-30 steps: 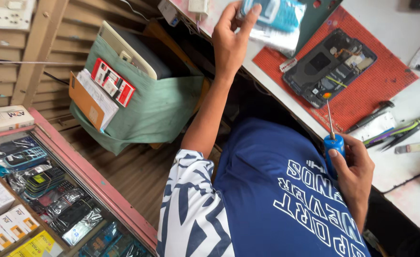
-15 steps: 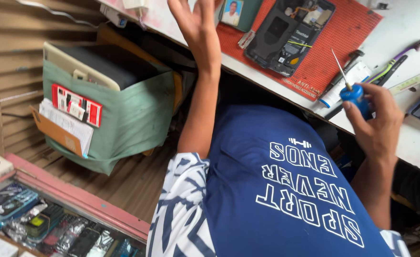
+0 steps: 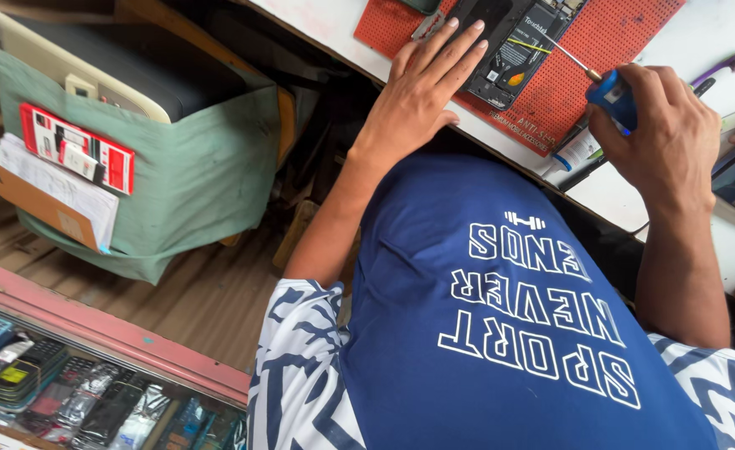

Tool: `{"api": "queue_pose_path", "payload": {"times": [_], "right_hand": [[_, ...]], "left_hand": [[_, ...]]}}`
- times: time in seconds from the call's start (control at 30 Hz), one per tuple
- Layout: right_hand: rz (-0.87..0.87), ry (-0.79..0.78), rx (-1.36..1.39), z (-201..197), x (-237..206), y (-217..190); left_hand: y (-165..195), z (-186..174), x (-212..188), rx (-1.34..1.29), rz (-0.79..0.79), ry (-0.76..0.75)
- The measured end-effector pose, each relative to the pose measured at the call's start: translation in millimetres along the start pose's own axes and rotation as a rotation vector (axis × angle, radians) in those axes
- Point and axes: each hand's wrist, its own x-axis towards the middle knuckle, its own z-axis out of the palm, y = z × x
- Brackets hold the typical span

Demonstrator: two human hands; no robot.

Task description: The person uses a blue electric screwdriver to work on the screws of a disassembled smartphone lying on a red anti-slip mat, steadying the phone with the other hand. They change the screwdriver bit, continue unscrewing, then lift the phone and tap its screen.

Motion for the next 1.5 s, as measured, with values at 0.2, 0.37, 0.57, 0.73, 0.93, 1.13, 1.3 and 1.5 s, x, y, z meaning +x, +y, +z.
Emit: {"api": "queue_pose_path", "payload": {"times": [0.2,0.37,0.57,0.73,0.93,1.13,1.3,1.5], "right_hand": [[-0.075,-0.014,-0.053,2,12,9],[-0.081,-0.037,-0.064,3,11,17],[-0.095,-0.045,-0.081,6,11,20],[-0.107,-0.057,-0.079,7,11,20],[-0.104,-0.067,-0.057,11,11,23],[-0.132,-0.063,-0.074,14,10,26],[-0.127,-0.077,-0.076,14,9,27],[-0.127,-0.071,-0.051,12,11,23]], "left_hand": [[-7,10,10,0.062,0.027,-0.009],[-9,13,14,0.148,0.049,0.010],[-13,18,14,0.155,0.042,0.017],[-13,20,12,0.131,0.037,0.054],[-14,22,12,0.082,0.020,0.046],[-19,25,12,0.136,0.042,0.087],[-17,24,11,0.098,0.041,0.085],[-15,20,13,0.063,0.031,0.078]]}}
